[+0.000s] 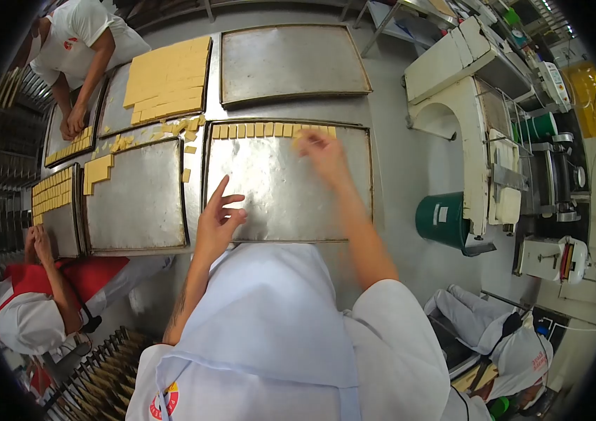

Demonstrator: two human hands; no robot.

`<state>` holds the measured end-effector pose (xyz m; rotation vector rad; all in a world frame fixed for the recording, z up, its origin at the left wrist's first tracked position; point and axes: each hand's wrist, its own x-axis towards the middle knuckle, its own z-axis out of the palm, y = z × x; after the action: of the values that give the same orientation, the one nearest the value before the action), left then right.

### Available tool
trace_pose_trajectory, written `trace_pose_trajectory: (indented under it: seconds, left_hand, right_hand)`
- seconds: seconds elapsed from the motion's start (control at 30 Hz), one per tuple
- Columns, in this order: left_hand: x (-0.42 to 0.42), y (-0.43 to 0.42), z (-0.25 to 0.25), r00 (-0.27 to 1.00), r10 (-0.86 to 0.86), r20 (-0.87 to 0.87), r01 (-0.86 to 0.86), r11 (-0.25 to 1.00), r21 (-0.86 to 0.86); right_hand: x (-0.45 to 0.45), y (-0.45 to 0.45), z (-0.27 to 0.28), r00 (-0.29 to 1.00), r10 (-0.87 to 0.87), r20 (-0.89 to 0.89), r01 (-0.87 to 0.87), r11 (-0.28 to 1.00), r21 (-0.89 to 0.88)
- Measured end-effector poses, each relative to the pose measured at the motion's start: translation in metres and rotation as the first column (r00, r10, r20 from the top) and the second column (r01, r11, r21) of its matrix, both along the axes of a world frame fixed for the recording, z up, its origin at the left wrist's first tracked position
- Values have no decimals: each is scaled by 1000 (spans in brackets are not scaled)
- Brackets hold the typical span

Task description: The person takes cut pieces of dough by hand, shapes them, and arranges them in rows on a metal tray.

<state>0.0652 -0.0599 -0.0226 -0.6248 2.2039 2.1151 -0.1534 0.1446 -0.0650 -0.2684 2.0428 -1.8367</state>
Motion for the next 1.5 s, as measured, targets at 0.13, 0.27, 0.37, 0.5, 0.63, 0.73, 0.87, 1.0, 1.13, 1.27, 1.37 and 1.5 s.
trace_pose_trajectory:
  seconds: [0.13,0.27,0.37,0.5,0.63,0.73,0.87,1.0,1.13,1.27,1.37,1.5]
  left_hand:
    - [23,-14,-23,995,88,38,-90,995,43]
    - [44,-28,-42,986,141,90,-145,988,48]
    - [49,-32,-47,982,159,101,-166,983,72]
    - [51,-33,-46,978,184,102,-193,977,87]
    - [52,-32,-49,970,222,103,-233,965,122]
    - [51,-31,-49,973,208,102,-219,969,112]
    - [50,-33,-48,976,193,96,-203,974,100]
    - [50,-34,-45,979,185,87,-192,978,76]
    - [52,-32,-47,977,193,93,-202,974,101]
    - [53,-30,-48,976,195,93,-205,972,113]
    - [52,-31,-48,977,192,95,-201,975,96]
    - [53,-31,-47,976,195,96,-202,976,78]
  right_hand:
    - [-64,66,-35,931,-62,-359,258,807,531]
    - [-78,77,-41,942,123,-312,138,705,696]
    - [-80,76,-50,873,214,-438,194,671,715]
    - [-79,75,-51,853,139,-503,271,707,653]
    - [-75,78,-37,893,174,-416,199,676,709]
    - [-70,79,-34,876,226,-426,172,679,714]
    - [-74,80,-42,868,233,-438,173,686,707]
    - [-75,80,-44,859,236,-454,181,689,701]
    - [-76,79,-45,852,242,-464,192,680,708]
    - [-75,78,-45,851,247,-464,190,678,710]
    - [-75,77,-45,842,275,-465,190,654,732]
    - [-74,76,-47,858,275,-433,166,650,742]
